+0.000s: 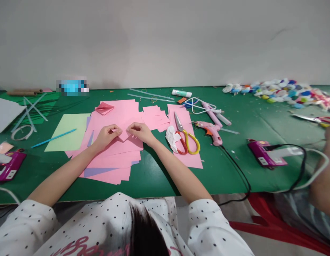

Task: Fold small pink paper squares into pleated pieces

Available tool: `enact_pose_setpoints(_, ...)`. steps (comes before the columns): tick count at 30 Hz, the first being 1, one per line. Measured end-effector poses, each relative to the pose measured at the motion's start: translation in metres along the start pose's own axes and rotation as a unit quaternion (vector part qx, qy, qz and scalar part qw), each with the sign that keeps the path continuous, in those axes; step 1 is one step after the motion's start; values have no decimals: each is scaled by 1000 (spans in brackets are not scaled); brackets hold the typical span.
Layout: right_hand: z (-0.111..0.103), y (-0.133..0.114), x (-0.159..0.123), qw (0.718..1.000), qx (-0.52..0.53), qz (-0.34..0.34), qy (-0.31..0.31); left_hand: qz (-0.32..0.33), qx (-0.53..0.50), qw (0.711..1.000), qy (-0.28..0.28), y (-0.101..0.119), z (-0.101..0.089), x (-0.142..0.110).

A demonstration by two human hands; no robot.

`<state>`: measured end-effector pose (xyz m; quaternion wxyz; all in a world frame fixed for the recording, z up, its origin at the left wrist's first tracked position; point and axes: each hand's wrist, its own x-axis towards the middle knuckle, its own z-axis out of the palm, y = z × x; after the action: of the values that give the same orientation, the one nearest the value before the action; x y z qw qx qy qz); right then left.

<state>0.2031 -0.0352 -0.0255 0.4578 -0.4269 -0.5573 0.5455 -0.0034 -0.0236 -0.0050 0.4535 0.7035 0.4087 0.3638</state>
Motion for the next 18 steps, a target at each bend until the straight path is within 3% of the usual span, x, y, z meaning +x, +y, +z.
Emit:
enact_pose_setpoints(7,1,-3,0,1000,-9,4,-21,-12,-34,999,-24,7,0,-3)
enact_pose_setpoints(18,-3,-4,0,999,6,25,-27,-11,-8,1000,-15,5,0,-1)
